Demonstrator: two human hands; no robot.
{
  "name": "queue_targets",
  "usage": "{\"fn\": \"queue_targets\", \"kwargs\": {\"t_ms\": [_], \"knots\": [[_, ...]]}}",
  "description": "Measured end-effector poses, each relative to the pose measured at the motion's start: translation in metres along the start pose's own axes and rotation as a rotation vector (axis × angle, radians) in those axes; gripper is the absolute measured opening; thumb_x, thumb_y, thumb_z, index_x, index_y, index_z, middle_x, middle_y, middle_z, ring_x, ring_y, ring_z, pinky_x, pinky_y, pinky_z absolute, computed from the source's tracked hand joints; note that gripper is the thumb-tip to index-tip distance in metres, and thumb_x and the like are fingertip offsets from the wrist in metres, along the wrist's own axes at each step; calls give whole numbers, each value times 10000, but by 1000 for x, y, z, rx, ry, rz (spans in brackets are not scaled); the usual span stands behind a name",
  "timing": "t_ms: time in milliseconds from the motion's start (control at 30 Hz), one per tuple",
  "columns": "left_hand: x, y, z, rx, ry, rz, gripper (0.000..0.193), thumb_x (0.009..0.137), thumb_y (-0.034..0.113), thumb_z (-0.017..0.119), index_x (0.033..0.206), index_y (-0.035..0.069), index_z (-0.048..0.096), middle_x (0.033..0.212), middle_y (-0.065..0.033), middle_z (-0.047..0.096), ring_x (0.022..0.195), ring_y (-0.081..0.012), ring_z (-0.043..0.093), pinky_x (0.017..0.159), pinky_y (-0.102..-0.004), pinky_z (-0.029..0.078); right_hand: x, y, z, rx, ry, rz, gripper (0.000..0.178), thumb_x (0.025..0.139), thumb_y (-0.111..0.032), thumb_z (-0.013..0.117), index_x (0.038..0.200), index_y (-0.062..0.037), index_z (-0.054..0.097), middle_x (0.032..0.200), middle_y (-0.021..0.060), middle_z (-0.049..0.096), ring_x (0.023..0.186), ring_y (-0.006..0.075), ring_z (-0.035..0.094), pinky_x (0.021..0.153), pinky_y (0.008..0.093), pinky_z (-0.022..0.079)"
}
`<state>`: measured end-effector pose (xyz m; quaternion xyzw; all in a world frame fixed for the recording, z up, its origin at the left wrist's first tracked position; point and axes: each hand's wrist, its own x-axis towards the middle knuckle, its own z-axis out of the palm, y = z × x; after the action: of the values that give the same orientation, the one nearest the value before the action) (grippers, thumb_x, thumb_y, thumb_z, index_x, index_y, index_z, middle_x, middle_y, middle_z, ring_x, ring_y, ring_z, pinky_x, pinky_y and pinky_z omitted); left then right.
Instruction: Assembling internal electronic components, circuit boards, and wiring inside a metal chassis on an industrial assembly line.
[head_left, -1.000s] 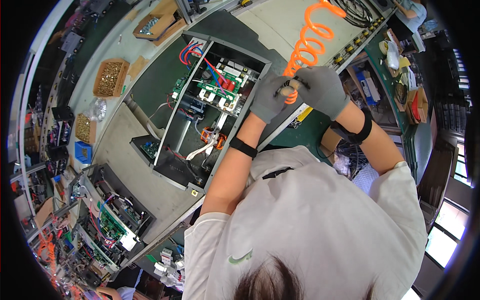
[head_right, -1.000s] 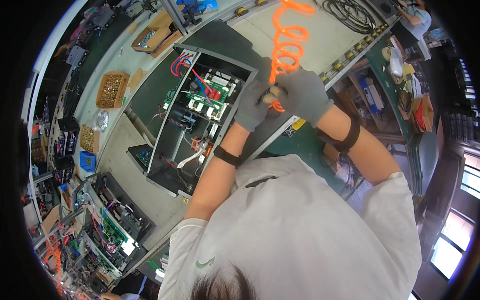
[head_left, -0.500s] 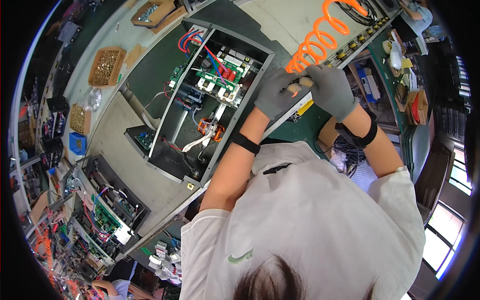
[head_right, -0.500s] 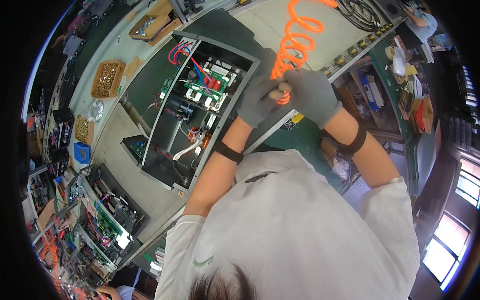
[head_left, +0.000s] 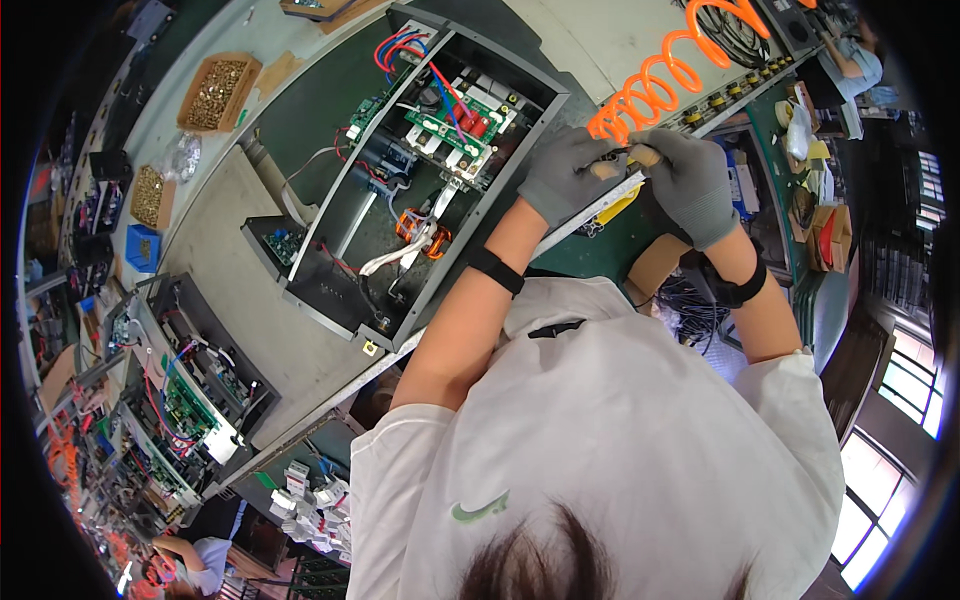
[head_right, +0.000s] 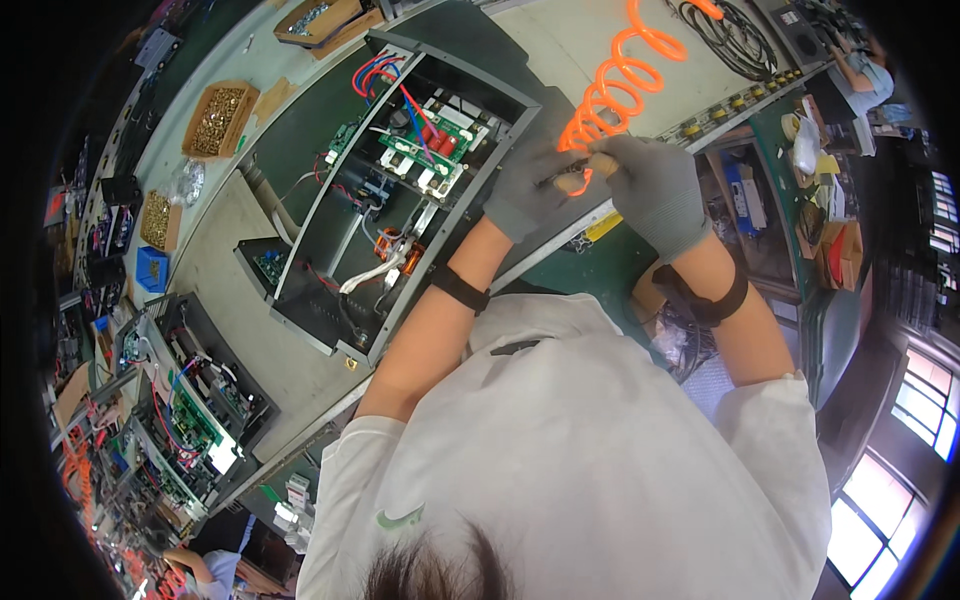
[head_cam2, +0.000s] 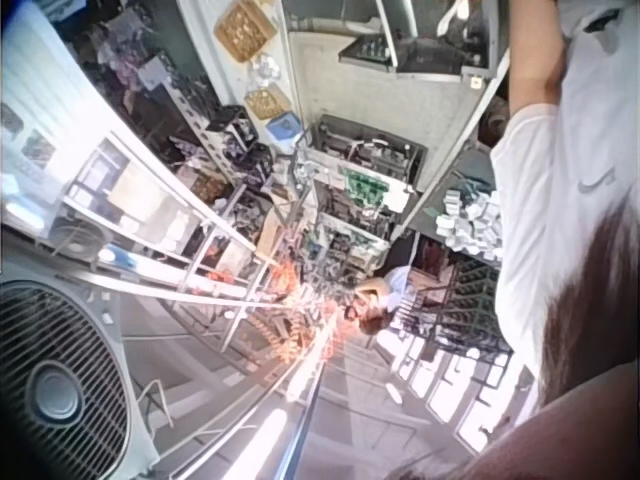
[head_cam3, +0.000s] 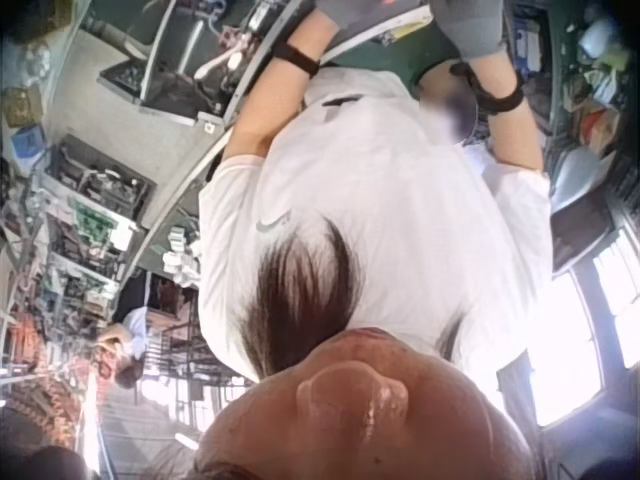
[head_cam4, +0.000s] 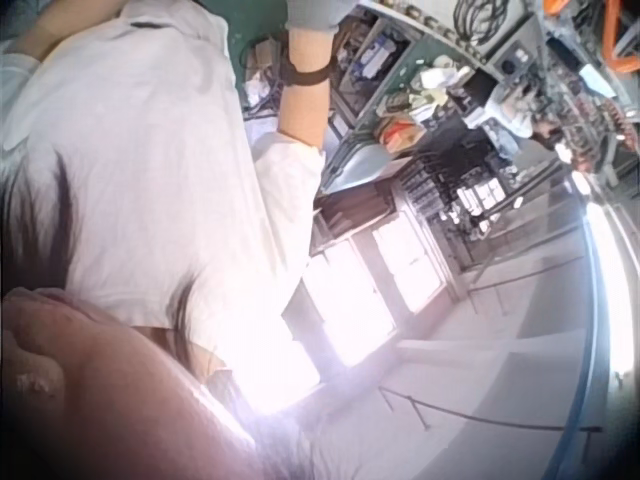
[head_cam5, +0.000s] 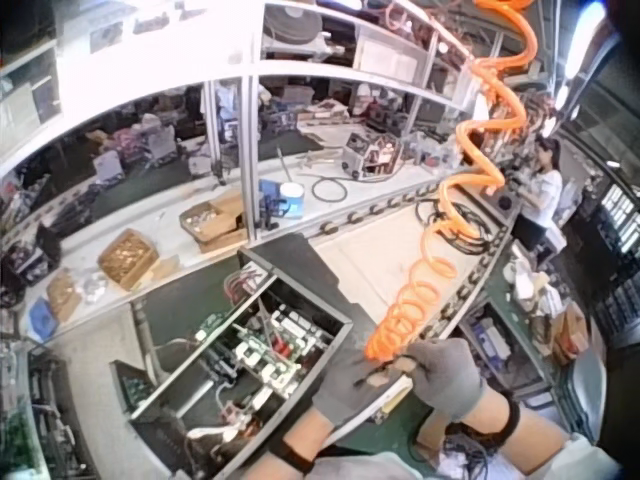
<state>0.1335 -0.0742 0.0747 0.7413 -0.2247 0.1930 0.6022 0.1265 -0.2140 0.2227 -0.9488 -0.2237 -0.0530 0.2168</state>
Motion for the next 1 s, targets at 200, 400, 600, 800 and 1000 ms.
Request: {"fn": "queue_targets", "kwargs": {"t_ms": [200, 400, 600, 800, 1000], "knots": [[-1, -2, 5, -63, 31, 72, 281, 771, 264, 697, 944, 44, 675, 838, -100, 641, 766, -257, 608, 659, -335, 489, -2, 0, 0, 63, -42, 49, 125, 769, -68, 624, 885, -61, 671, 682, 166, 609, 640, 329, 615, 579, 373, 482], [2, 3, 2, -43, 26, 74, 279, 781, 276, 693, 938, 46, 670, 845, -93, 655, 771, -255, 617, 670, -334, 496, -4, -5, -1, -92, -32, -3, 126, 776, -99, 640, 894, -67, 668, 699, 165, 615, 656, 323, 621, 578, 368, 487], [2, -2, 4, -64, -35, 17, 281, 759, 303, 674, 936, 85, 672, 850, -96, 645, 801, -310, 579, 696, -379, 454, -10, -9, 0, -209, -14, -132, 131, 819, -159, 646, 907, -71, 685, 714, 111, 652, 613, 247, 637, 534, 308, 473], [0, -4, 3, -65, -41, -24, 288, 728, 282, 704, 937, 86, 670, 863, -98, 642, 802, -310, 574, 705, -384, 459, -7, -6, -1, -88, -22, -11, 137, 824, -152, 641, 920, -66, 688, 671, 112, 646, 581, 225, 639, 540, 304, 475], [0, 3, 6, 4, -121, -61, 273, 694, 249, 722, 913, 100, 656, 855, -92, 617, 808, -297, 573, 710, -394, 467, 1, -4, 3, -67, -98, 1, 158, 822, -122, 634, 935, -20, 677, 669, 113, 651, 564, 176, 635, 535, 272, 476]]}}
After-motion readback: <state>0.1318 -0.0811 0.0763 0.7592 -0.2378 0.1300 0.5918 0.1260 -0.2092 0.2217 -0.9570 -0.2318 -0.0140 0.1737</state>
